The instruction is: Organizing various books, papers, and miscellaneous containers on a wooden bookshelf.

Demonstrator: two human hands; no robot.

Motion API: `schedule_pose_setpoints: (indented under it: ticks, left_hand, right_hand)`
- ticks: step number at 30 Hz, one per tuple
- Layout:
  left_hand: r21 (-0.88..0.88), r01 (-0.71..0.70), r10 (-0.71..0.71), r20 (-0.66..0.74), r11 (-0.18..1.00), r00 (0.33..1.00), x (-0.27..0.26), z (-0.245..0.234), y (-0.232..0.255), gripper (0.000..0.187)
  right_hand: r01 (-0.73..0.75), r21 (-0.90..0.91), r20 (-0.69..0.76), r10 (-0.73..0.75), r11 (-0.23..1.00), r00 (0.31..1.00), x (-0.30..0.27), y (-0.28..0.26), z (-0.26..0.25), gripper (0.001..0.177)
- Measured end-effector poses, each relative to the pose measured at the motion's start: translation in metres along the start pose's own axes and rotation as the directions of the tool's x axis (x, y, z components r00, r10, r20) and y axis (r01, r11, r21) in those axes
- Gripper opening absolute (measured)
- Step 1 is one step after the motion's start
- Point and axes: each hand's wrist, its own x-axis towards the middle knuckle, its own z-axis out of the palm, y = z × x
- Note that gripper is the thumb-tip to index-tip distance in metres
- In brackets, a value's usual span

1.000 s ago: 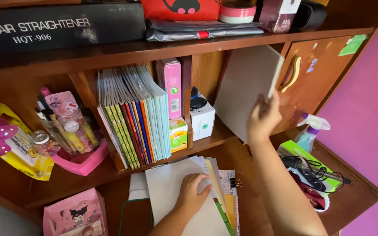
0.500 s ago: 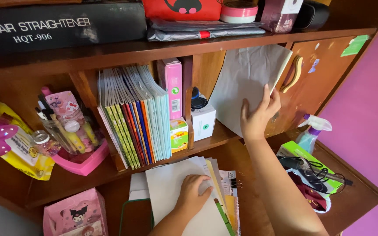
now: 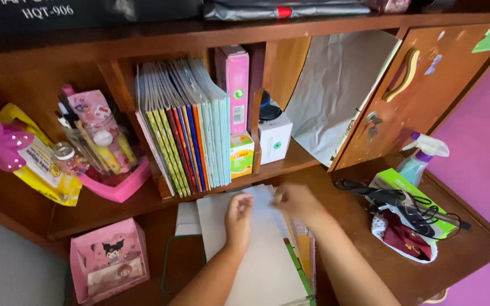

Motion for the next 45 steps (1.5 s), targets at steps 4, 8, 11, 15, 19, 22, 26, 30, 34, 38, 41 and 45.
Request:
schedule_pose_setpoints:
  ticks: [4, 8, 11, 15, 19, 22, 26, 30, 34, 38, 41, 45]
  left_hand:
    - [-0.039, -0.032, 0.028, -0.11, 0.999, 0.994, 0.003, -0.004, -0.005, 0.017]
    - [-0.067, 0.029, -0.039, -0.144, 0.997, 0.989, -0.002, -0.002, 0.007, 0.016]
    - [-0.055, 0.053, -0.06, -0.126, 0.997, 0.99, -0.004, 0.0, 0.008, 0.019]
    - [0.003, 0.035, -0.034, -0.14, 0.999, 0.99, -0.001, -0.002, -0.001, 0.019]
    - [-0.148, 0.059, -0.082, -0.151, 0.987, 0.985, -0.001, 0.0, 0.022, 0.017]
    - [-0.137, 0.102, -0.124, -0.169, 0.985, 0.978, -0.001, -0.001, 0.018, 0.017]
    - [-0.138, 0.109, -0.126, -0.119, 0.984, 0.985, -0.003, 0.004, 0.023, 0.014]
    - [-0.128, 0.12, -0.127, -0.047, 0.984, 0.991, -0.007, 0.003, -0.001, 0.01]
    - [-0.102, 0.134, -0.135, -0.009, 0.986, 0.991, -0.006, 0.002, 0.008, 0.013]
    - [-0.103, 0.148, -0.15, -0.011, 0.984, 0.989, -0.007, 0.003, 0.014, 0.012]
    - [-0.116, 0.167, -0.168, 0.004, 0.979, 0.986, -0.006, 0.004, 0.017, 0.012]
    - [-0.104, 0.159, -0.16, 0.0, 0.982, 0.987, -0.003, 0.002, 0.005, 0.011]
  right_hand:
    - [0.148, -0.046, -0.003, -0.149, 0.988, 0.989, 0.016, 0.025, 0.058, 0.052]
    - [-0.131, -0.153, 0.037, 0.138, 0.98, 0.99, -0.002, -0.016, 0.045, 0.072]
    - [-0.103, -0.141, 0.152, 0.124, 0.985, 0.98, -0.005, -0.015, 0.038, 0.067]
    - [0.022, 0.235, 0.312, -0.096, 0.972, 0.945, -0.01, 0.01, 0.043, 0.052]
    - [0.227, 0.323, 0.201, -0.301, 0.919, 0.932, -0.031, 0.032, 0.015, 0.066]
    - [-0.097, 0.302, 0.328, -0.008, 0.948, 0.945, -0.053, 0.085, -0.021, 0.045]
    - [-0.158, 0.282, 0.068, 0.145, 0.946, 0.987, -0.093, 0.073, -0.109, 0.039]
    - [-0.101, 0.408, -0.326, 0.248, 0.907, 0.912, -0.13, 0.016, -0.167, 0.032]
    - [0.144, 0.398, -0.632, 0.156, 0.906, 0.759, -0.096, -0.01, -0.168, 0.031]
    - [0.507, 0.155, -0.89, -0.103, 0.848, 0.443, -0.044, -0.002, -0.155, 0.027]
    - [0.566, 0.102, -0.931, -0.122, 0.818, 0.344, -0.02, -0.011, -0.153, 0.022]
    - [0.606, 0.097, -0.958, -0.092, 0.789, 0.273, -0.013, -0.026, -0.16, 0.023]
